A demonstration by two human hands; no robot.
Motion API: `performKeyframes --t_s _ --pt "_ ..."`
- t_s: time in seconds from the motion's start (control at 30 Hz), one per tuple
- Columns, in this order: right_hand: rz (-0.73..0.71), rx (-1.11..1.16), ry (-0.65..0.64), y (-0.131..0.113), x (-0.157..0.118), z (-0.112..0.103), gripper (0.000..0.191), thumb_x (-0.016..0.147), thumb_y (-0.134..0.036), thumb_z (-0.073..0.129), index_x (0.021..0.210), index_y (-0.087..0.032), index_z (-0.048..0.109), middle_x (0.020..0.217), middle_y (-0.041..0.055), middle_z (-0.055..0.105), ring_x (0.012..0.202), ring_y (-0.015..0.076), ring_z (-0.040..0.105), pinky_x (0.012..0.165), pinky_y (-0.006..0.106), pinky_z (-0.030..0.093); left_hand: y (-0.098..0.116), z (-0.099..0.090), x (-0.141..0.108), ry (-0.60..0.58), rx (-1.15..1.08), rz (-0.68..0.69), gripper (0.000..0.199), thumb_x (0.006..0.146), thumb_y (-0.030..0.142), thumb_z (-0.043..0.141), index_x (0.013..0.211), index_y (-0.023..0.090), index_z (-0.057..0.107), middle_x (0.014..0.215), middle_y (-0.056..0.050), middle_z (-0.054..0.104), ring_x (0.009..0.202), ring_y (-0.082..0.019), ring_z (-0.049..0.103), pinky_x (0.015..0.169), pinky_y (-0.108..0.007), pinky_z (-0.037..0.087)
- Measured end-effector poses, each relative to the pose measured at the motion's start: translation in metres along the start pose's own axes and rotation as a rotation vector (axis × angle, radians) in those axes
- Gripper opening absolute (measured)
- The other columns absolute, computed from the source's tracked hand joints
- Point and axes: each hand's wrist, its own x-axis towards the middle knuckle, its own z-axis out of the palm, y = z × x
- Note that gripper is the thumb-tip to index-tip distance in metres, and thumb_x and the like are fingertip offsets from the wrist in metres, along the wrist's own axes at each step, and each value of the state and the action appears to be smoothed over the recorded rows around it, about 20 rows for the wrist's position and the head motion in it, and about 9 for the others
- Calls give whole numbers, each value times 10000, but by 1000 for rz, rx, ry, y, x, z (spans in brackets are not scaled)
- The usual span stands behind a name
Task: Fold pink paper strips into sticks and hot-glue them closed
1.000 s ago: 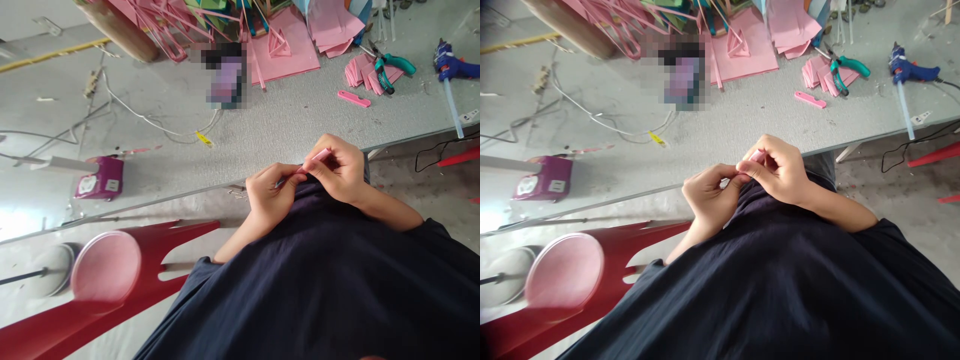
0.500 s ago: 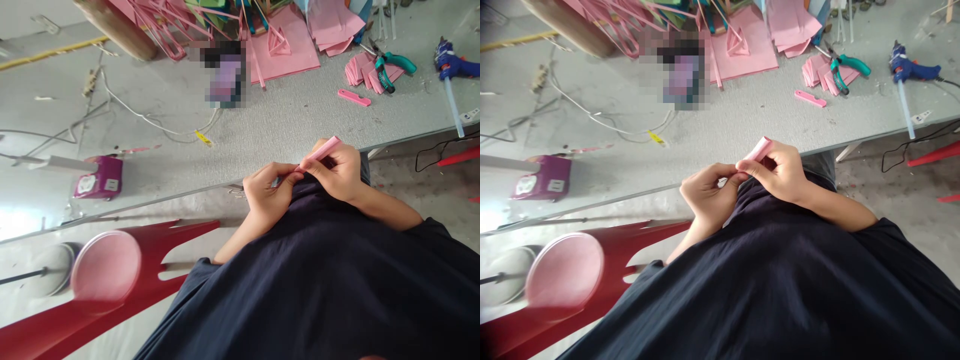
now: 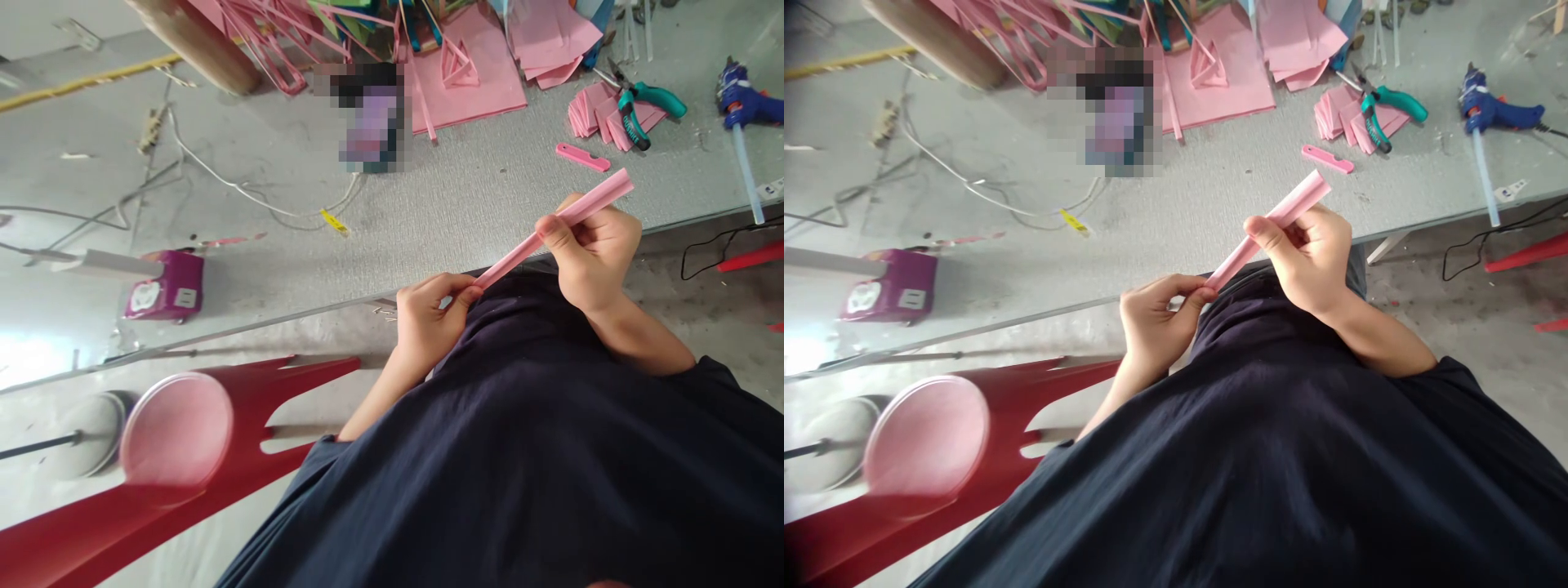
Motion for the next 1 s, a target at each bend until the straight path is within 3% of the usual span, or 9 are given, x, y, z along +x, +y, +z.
performKeyframes --t_s 0.23,0.33,0.43,0.6,0.67,0.8,0.9,1.0 --pt "-133 77 157 12 17 -7 544 1017 -629 865 720 -229 647 631 -55 432 587 94 399 570 330 312 -3 -8 0 -136 -5 -36 136 989 185 765 938 233 881 807 -14 866 707 -173 807 682 -277 593" --pt "-116 115 159 15 21 -7 553 1020 -660 840 726 -241 632 643 -51 457 581 94 396 562 338 306 -2 -8 1 -185 -30 -46 139 983 181 759 930 240 873 777 -7 855 688 -176 803 655 -278 583" --pt "-32 158 54 14 13 -1 548 1020 -681 839 746 -244 654 641 -49 475 566 95 389 524 319 309 0 -3 1 -177 -53 -74 158 980 160 734 941 239 866 764 -4 849 678 -176 804 657 -277 595" --pt "134 125 -391 4 -6 9 626 981 -788 822 788 -194 778 616 -42 529 543 95 418 481 294 288 6 3 3 -127 -108 -120 146 1002 193 733 983 228 874 800 -13 863 696 -173 806 684 -286 609" --pt "139 93 -414 2 -5 7 687 986 -823 787 723 -190 738 599 -40 502 545 95 401 490 296 280 7 2 4 -148 -150 -156 127 995 218 756 998 228 883 823 -19 870 727 -186 818 702 -300 631" --pt "105 31 -304 3 4 1 718 962 -847 793 666 -214 625 579 -57 394 555 100 355 511 296 277 5 -3 7 -227 -197 -213 95 942 212 800 940 235 892 802 -13 864 735 -196 828 693 -302 643" --pt "108 87 -314 7 6 3 669 975 -826 797 742 -208 685 604 -49 475 562 103 394 514 283 316 2 -3 7 -260 -234 -261 131 944 189 768 906 229 887 772 -14 855 713 -195 834 678 -292 657" --pt "136 181 -448 9 2 8 589 984 -761 832 849 -193 758 666 -32 606 565 98 432 516 264 357 1 1 5 -265 -286 -317 135 943 198 762 943 220 896 778 -27 862 704 -202 842 673 -297 688"
